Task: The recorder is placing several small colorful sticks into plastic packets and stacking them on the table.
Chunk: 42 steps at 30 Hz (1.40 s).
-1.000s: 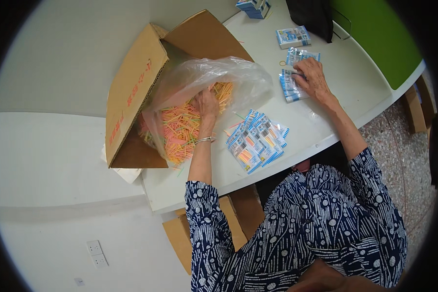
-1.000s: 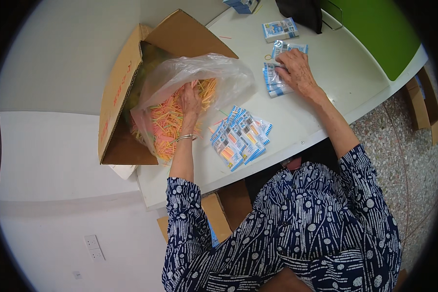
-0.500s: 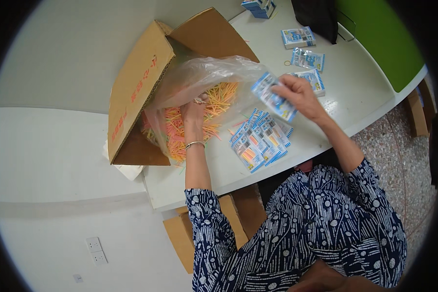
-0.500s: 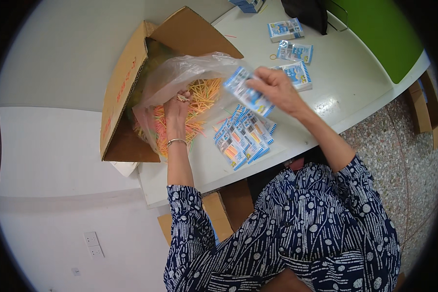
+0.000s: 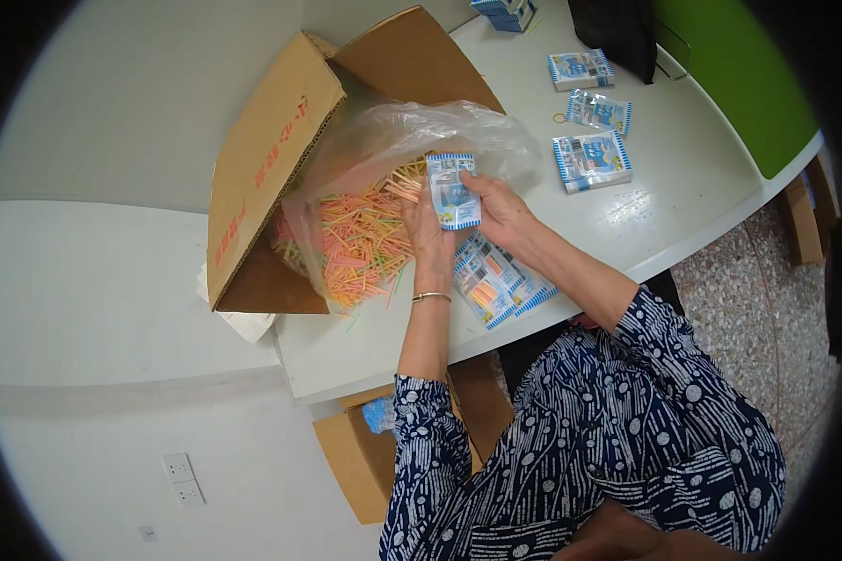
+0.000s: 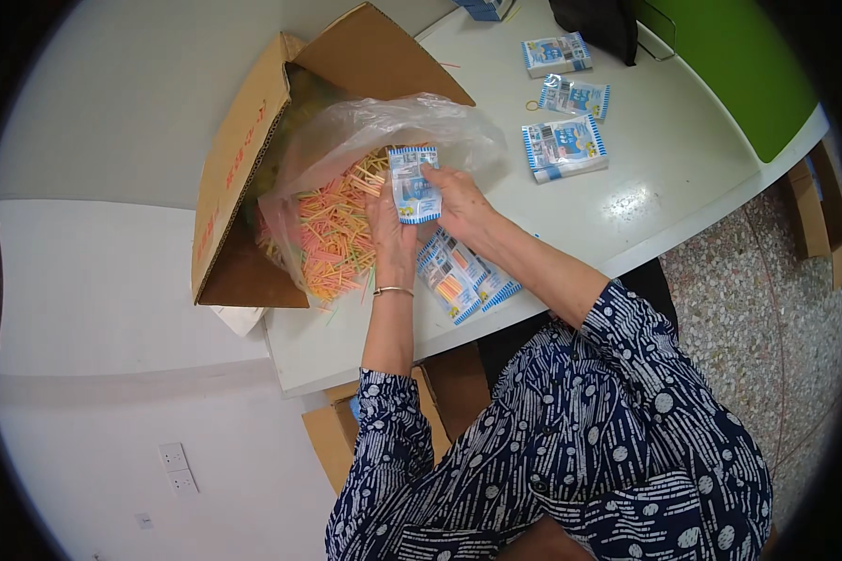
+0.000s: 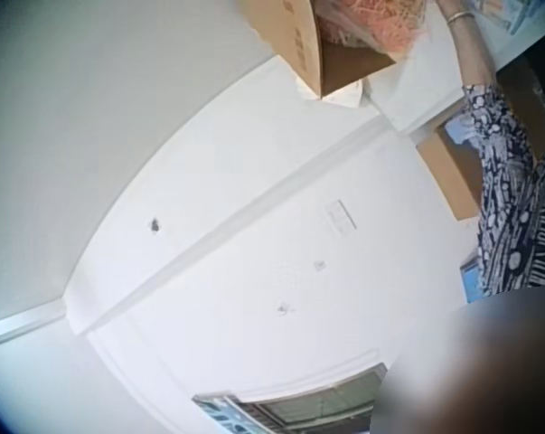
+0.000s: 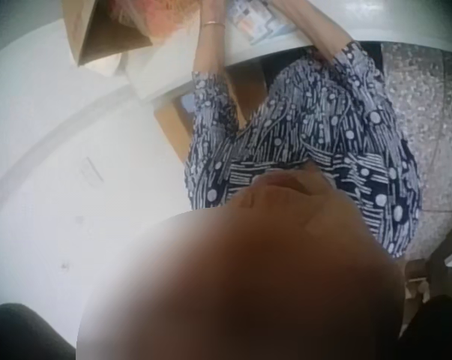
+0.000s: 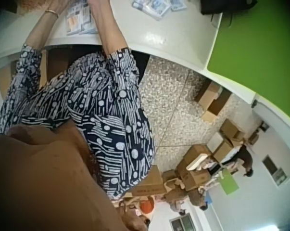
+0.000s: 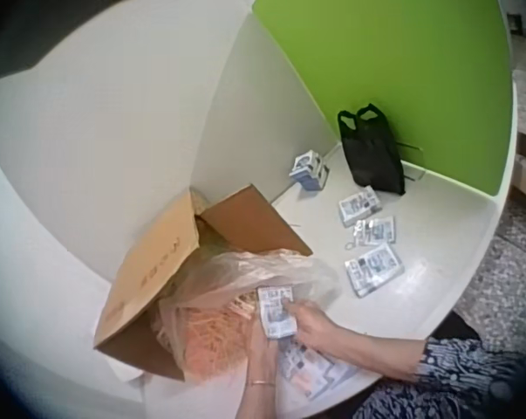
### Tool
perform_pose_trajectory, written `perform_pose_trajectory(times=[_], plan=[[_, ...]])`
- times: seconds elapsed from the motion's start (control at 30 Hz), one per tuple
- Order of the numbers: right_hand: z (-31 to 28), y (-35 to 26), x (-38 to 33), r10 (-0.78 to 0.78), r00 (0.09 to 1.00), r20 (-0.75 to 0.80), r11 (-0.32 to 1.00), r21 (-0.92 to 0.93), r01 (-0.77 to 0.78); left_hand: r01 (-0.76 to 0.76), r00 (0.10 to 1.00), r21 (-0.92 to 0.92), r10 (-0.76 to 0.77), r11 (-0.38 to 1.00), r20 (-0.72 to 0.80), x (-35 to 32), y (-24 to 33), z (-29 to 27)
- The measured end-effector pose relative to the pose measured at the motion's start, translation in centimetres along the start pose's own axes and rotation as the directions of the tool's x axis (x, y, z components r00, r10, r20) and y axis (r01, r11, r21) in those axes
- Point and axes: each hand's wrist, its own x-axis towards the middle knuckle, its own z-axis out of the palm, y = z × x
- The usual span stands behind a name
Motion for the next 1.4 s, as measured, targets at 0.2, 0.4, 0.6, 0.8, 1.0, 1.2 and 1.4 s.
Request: perform_pose_trajectory(times=[0.2, 0.4, 0.6, 0.8, 1.0, 1.2, 1.4], plan=[[0.4, 0.4, 0.2, -0.001, 0.999, 0.034, 0.984, -0.179, 0.007, -0.065, 0.998, -0.089, 0.063, 0.994, -0.019, -0.1, -0.6, 0.4], [1.2, -0.3, -0.4, -0.179, 0.983, 0.046, 0.818, -0.548, 0.175, 0.012, 0.994, -0.127, -0.026, 0.992, -0.107, 1.2, 0.2, -0.4], [1.4, -3.5, -1.0, -0.162, 0.953, 0.257, 0.423, -0.854, 0.302, -0.161, 0.987, -0.137, 0.159, 0.977, -0.024, 1.9, 3.1, -1.8], [1.6, -6.2, -1.9, 0.078, 0.956, 0.282, 0.396, -0.889, 0.230, -0.150, 0.981, -0.143, 0.165, 0.978, 0.099, 1.0, 5.2, -1.3], [-0.1, -7.2, -1.5, 0.205, 0.934, 0.291, 0.506, -0.849, 0.154, -0.095, 0.964, -0.118, 0.121, 0.988, 0.238, -0.7, 5.6, 0.8], [0.1, -7.5, -2.0, 0.275, 0.917, 0.290, 0.546, -0.832, 0.099, -0.083, 0.926, 0.039, 0.063, 0.996, 0.371, -2.4, 5.3, 1.7], [-0.8, -7.6, -2.0, 0.275, 0.912, 0.305, 0.556, -0.824, 0.108, -0.121, 0.889, 0.200, 0.017, 0.972, 0.457, -3.3, 4.6, 1.4]])
